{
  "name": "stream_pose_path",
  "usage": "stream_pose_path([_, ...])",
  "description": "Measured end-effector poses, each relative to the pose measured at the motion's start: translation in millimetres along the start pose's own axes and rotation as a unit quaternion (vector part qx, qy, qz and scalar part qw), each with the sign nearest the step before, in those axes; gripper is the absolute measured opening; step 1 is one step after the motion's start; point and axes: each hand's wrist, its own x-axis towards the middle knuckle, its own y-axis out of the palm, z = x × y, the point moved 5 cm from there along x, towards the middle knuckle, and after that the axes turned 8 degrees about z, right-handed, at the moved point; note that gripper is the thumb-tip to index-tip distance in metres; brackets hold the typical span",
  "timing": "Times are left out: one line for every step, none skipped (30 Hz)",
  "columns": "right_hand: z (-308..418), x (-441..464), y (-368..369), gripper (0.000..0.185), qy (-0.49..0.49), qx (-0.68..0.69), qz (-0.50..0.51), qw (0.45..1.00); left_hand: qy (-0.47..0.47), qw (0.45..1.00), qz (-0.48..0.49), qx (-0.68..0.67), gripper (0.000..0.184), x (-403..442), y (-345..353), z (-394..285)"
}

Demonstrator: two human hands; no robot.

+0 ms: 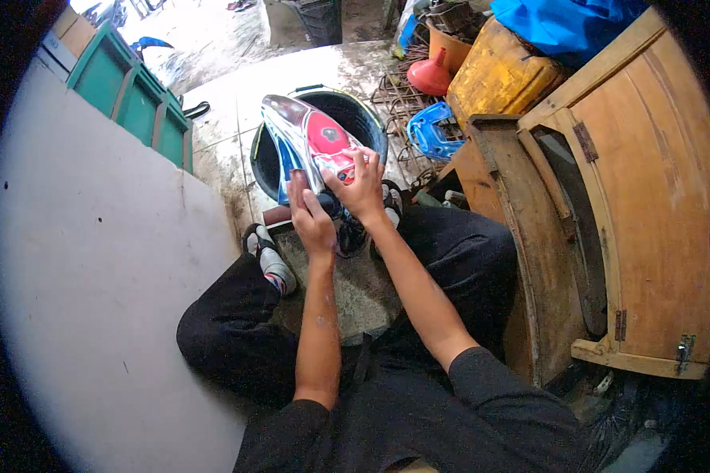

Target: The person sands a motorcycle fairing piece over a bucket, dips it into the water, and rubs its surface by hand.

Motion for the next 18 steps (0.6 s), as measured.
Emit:
stream_pose_path([-0.2,-0.5,-0.1,0.068,0.000,0.000,-0.001,1.000,-0.035,0.999,-0.031,-0.018,0.047,5.5,-4.0,30.1])
stream_pose_path([0.1,-0.4,-0.6,0.068,0.000,0.000,-0.003,1.000,-0.069,0.995,-0.061,-0.037,0.047,9.0,-10.3,52.3])
stream_pose_path([0.2,-1.3,-1.0,0.068,0.003,-0.006,-0.003,1.000,-0.123,0.990,-0.075,0.001,0.047,8.6,-18.9,56.3])
stream_pose_path([0.7,-0.9,-1.3,0.068,0.001,-0.005,-0.003,1.000,-0.121,0.990,-0.077,0.001,0.047,6.7,-18.7,53.9])
stream_pose_path([1.1,0.5,-1.2,0.068,0.002,-0.009,-0.003,1.000,-0.126,0.988,-0.076,-0.054,0.047,2.6,-13.2,52.4])
stream_pose_path([0.3,0.8,-0.1,0.068,0.003,-0.012,0.000,1.000,-0.131,0.983,-0.075,-0.109,0.047,-3.1,-8.4,42.6])
stream_pose_path([2.5,1.2,-2.2,0.063,-0.011,-0.014,-0.005,1.000,-0.086,0.995,-0.043,-0.020,0.047,-9.6,-4.0,11.5])
stream_pose_path([2.6,1.5,-1.5,0.063,-0.002,-0.008,0.000,1.000,-0.060,0.998,-0.014,-0.021,0.047,-12.7,0.9,-7.3])
stream_pose_path([0.9,1.0,-0.4,0.063,0.002,-0.003,0.000,1.000,-0.048,0.999,-0.004,-0.022,0.047,-12.1,0.9,-13.9])
stream_pose_path([-0.3,0.6,0.2,0.064,0.005,0.002,0.000,1.000,-0.034,0.999,0.006,-0.023,0.047,-7.8,0.9,-16.4])
stream_pose_path([0.1,0.3,0.6,0.064,0.002,0.004,0.003,1.000,-0.021,0.999,0.011,-0.021,0.048,-1.1,-3.1,-9.1])
stream_pose_path([1.1,-0.2,0.7,0.064,0.001,0.007,0.004,1.000,-0.021,1.000,0.008,-0.019,0.048,3.8,-6.1,7.3])
stream_pose_path([1.8,-0.6,-0.4,0.065,0.001,0.002,0.008,1.000,-0.059,0.998,-0.029,-0.017,0.048,6.9,-10.0,31.9])
stream_pose_path([1.9,-0.9,-1.6,0.065,0.001,-0.003,0.010,1.000,-0.096,0.993,-0.064,-0.017,0.048,7.3,-12.4,51.1])
stream_pose_path([1.0,-0.4,-0.6,0.066,-0.001,0.007,0.012,1.000,-0.099,0.992,-0.071,-0.043,0.048,5.8,-12.2,58.6])
stream_pose_path([2.0,1.2,-1.9,0.066,-0.004,0.006,0.011,1.000,-0.097,0.992,-0.073,-0.045,0.048,3.4,-11.6,44.5])
stream_pose_path([1.7,1.9,-2.1,0.066,0.006,0.007,0.014,1.000,-0.083,0.994,-0.047,-0.047,0.048,-2.5,-4.9,28.1])
stream_pose_path([1.3,1.0,-0.8,0.066,0.016,0.008,0.020,1.000,-0.071,0.996,-0.023,-0.047,0.047,-8.9,0.0,9.6])
